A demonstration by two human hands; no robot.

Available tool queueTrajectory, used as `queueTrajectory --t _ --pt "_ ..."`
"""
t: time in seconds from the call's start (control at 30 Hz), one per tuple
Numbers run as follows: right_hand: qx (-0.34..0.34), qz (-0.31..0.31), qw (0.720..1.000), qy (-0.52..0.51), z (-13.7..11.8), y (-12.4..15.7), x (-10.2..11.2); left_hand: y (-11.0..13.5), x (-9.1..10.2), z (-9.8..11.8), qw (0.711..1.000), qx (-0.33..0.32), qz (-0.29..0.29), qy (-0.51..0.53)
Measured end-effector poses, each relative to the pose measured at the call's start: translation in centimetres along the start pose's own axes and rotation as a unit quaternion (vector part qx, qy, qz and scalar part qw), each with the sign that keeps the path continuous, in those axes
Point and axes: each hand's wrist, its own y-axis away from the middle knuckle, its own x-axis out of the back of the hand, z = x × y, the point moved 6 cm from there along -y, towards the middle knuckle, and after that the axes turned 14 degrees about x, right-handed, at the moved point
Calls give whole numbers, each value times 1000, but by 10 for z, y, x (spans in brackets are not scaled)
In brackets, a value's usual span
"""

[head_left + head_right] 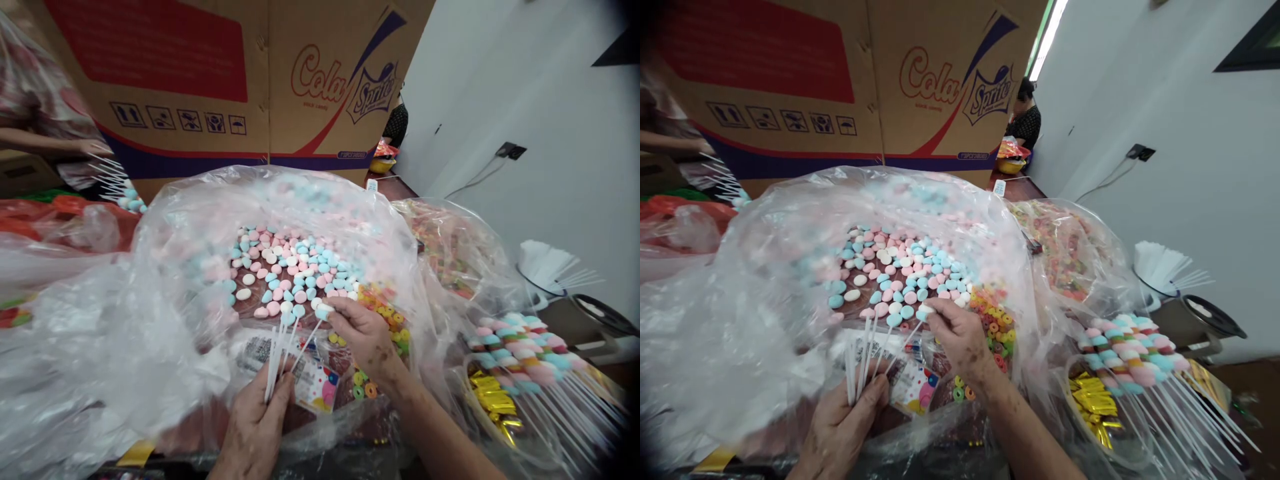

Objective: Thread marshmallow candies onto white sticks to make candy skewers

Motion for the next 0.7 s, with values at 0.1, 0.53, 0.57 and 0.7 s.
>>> queueTrajectory --t 0.1,0.53,0.57,0.7 --pt "55 11 996 63 -10 2 -3 0 0 -3 1000 17 -8 -7" --pt "248 45 953 167 -47 10 -14 -10 9 -11 995 -35 9 -96" --pt "252 41 952 169 -48 12 -16 -10 9 -11 994 -39 10 -99" --pt "265 16 950 168 -54 21 -32 -7 9 -7 993 -47 29 -102"
